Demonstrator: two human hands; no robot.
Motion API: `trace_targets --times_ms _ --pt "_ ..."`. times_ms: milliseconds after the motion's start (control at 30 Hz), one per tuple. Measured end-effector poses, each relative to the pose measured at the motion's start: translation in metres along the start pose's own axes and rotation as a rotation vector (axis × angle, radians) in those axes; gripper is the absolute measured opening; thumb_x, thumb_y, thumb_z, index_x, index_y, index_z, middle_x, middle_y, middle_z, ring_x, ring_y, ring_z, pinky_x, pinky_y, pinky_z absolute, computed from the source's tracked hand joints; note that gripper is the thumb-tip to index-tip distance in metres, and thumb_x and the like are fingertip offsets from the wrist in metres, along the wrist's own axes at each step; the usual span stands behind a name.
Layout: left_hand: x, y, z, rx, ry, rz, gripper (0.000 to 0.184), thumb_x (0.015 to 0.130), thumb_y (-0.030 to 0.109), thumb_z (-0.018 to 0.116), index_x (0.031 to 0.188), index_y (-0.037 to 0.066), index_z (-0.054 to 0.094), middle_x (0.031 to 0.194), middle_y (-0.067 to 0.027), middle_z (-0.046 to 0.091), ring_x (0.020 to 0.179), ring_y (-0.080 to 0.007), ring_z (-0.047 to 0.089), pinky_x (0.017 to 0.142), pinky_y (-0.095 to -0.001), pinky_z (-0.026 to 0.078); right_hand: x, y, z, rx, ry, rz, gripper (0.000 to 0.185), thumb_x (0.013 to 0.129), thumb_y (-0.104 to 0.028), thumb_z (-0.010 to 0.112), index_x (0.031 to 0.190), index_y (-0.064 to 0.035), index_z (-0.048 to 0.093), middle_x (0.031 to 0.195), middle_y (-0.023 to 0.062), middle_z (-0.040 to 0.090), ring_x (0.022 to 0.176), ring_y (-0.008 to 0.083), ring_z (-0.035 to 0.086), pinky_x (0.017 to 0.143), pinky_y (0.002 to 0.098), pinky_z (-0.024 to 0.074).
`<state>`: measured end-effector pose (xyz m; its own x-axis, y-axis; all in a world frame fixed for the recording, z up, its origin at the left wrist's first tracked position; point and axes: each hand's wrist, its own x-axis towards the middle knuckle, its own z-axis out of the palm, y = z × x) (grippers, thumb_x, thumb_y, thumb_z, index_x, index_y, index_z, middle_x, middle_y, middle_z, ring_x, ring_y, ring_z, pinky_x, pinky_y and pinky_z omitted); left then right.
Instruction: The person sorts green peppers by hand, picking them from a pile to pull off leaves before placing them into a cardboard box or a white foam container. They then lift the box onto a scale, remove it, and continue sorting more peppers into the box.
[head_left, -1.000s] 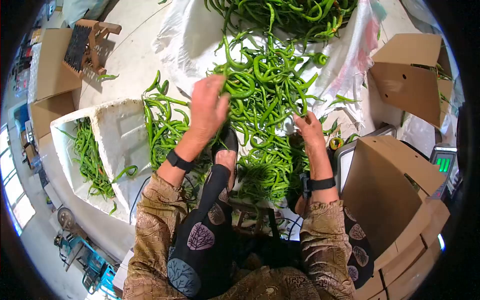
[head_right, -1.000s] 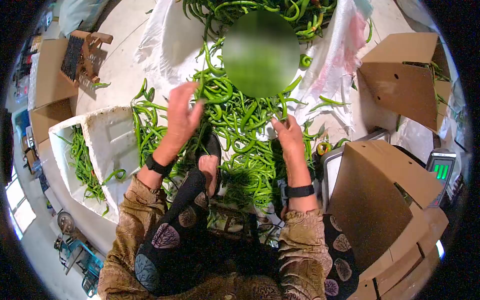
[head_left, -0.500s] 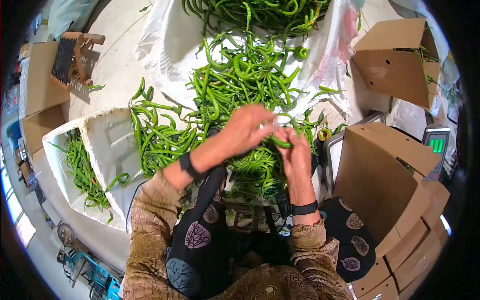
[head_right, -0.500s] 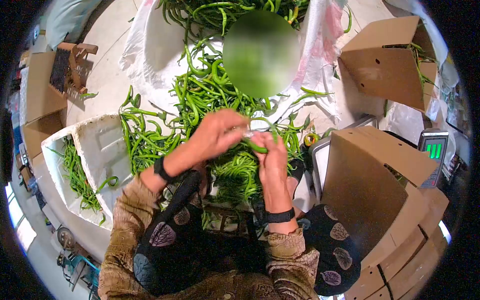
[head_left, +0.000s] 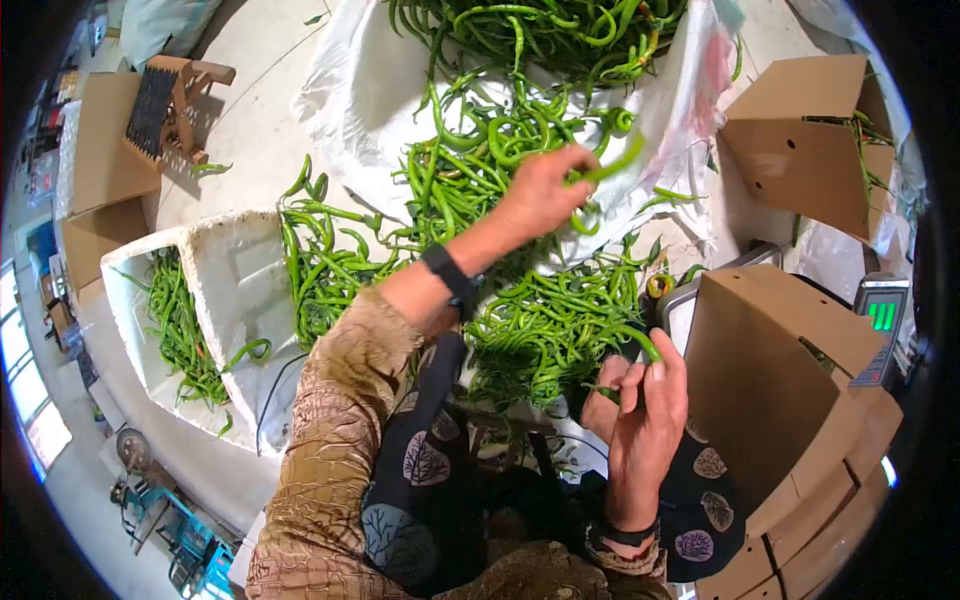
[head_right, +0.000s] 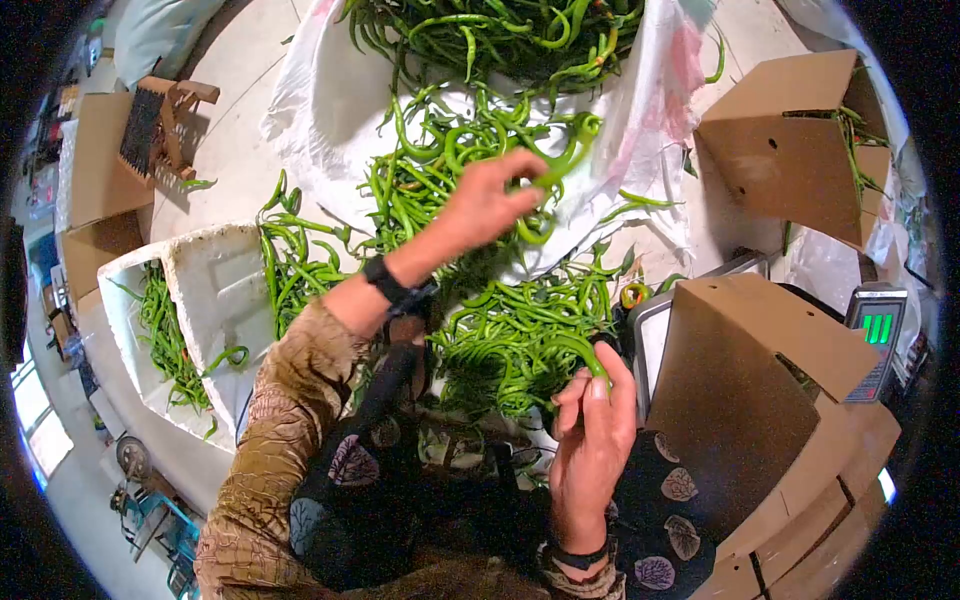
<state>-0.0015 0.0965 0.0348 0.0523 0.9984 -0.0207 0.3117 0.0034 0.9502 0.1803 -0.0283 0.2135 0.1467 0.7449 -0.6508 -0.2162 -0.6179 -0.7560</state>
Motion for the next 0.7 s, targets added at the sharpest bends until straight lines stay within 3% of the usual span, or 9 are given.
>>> trace_targets --times_ms 100,167,300,333,433,500,533,633,700 --pt "-0.011 0.046 -0.055 -0.514 0.012 -0.158 0.022 0.09 0.007 0.056 0.111 0.001 0.056 0.11 -0.0086 0.066 0.103 -0.0156 0.062 0.094 -0.033 0.048 -0.014 -0.008 -0.002 -0.023 -0.007 0.009 0.036 0.099 -0.015 0.049 0.13 0.0044 0.047 0.08 0.0046 0.051 0.068 0.0068 0.042 0.062 0.0202 0.0352" --pt "-0.027 0.051 -0.076 -0.531 0.065 -0.131 0.023 0.09 0.006 0.055 0.112 0.001 0.054 0.113 -0.0112 0.065 0.11 -0.0187 0.06 0.101 -0.0335 0.044 -0.019 -0.009 -0.007 -0.007 -0.019 0.006 0.036 0.098 -0.015 0.049 0.129 0.0047 0.047 0.081 0.0052 0.052 0.068 0.0072 0.042 0.063 0.0213 0.0357" --pt "-0.072 0.083 -0.099 -0.426 0.167 0.066 0.021 0.092 0.004 0.053 0.112 -0.001 0.05 0.116 -0.0144 0.064 0.113 -0.0202 0.059 0.1 -0.0343 0.044 -0.037 -0.01 -0.017 -0.042 -0.081 -0.008 0.036 0.098 -0.016 0.05 0.129 0.0038 0.049 0.08 0.0059 0.053 0.067 0.0085 0.043 0.066 0.0228 0.038" --pt "-0.078 0.089 -0.107 -0.52 0.222 -0.089 0.023 0.093 0.004 0.051 0.115 -0.001 0.047 0.115 -0.0158 0.064 0.113 -0.0222 0.06 0.1 -0.0357 0.045 -0.043 -0.009 -0.018 -0.052 -0.061 0.022 0.037 0.098 -0.017 0.05 0.129 0.0038 0.049 0.079 0.0055 0.053 0.067 0.0083 0.043 0.066 0.0225 0.0384" --pt "-0.088 0.071 -0.126 -0.854 0.421 -0.134 0.024 0.096 0.011 0.051 0.117 0.0 0.046 0.111 -0.0153 0.064 0.107 -0.0242 0.062 0.098 -0.0375 0.047 -0.05 -0.007 -0.021 -0.091 -0.039 0.053 0.038 0.099 -0.019 0.049 0.129 0.0049 0.048 0.077 0.0037 0.053 0.067 0.0082 0.044 0.067 0.022 0.0397" --pt "-0.104 0.064 -0.141 -0.837 0.45 -0.194 0.027 0.096 0.017 0.054 0.117 0.001 0.047 0.11 -0.0146 0.064 0.102 -0.0241 0.063 0.095 -0.0373 0.047 -0.045 0.0 -0.028 -0.026 -0.055 0.03 0.039 0.1 -0.019 0.047 0.13 0.0058 0.047 0.09 0.0084 0.06 0.067 0.008 0.045 0.069 0.0227 0.042" --pt "-0.115 0.054 -0.15 -0.778 0.35 -0.288 0.026 0.096 0.017 0.054 0.116 0.002 0.048 0.107 -0.0134 0.064 0.1 -0.0236 0.063 0.094 -0.0375 0.047 -0.04 0.0 -0.025 0.011 0.001 0.04 0.039 0.1 -0.019 0.045 0.131 0.0062 0.047 0.108 0.0127 0.061 0.07 0.0087 0.048 0.071 0.024 0.0444" --pt "-0.158 0.004 -0.185 -0.333 -0.098 -0.509 0.028 0.092 0.02 0.058 0.112 0.002 0.054 0.092 -0.0107 0.066 0.09 -0.019 0.064 0.082 -0.0356 0.049 -0.029 0.005 -0.028 0.171 -0.017 0.067 0.039 0.101 -0.018 0.043 0.131 0.0066 0.046 0.123 0.0148 0.057 0.077 0.0099 0.051 0.073 0.0245 0.0453" --pt "-0.185 -0.01 -0.196 0.668 -0.416 -0.514 0.025 0.09 0.018 0.059 0.11 0.001 0.059 0.089 -0.014 0.067 0.082 -0.0198 0.065 0.075 -0.0358 0.051 -0.023 0.014 -0.03 0.185 -0.035 0.073 0.039 0.101 -0.017 0.043 0.131 0.0065 0.046 0.114 0.0131 0.059 0.082 0.011 0.053 0.074 0.0247 0.0449"
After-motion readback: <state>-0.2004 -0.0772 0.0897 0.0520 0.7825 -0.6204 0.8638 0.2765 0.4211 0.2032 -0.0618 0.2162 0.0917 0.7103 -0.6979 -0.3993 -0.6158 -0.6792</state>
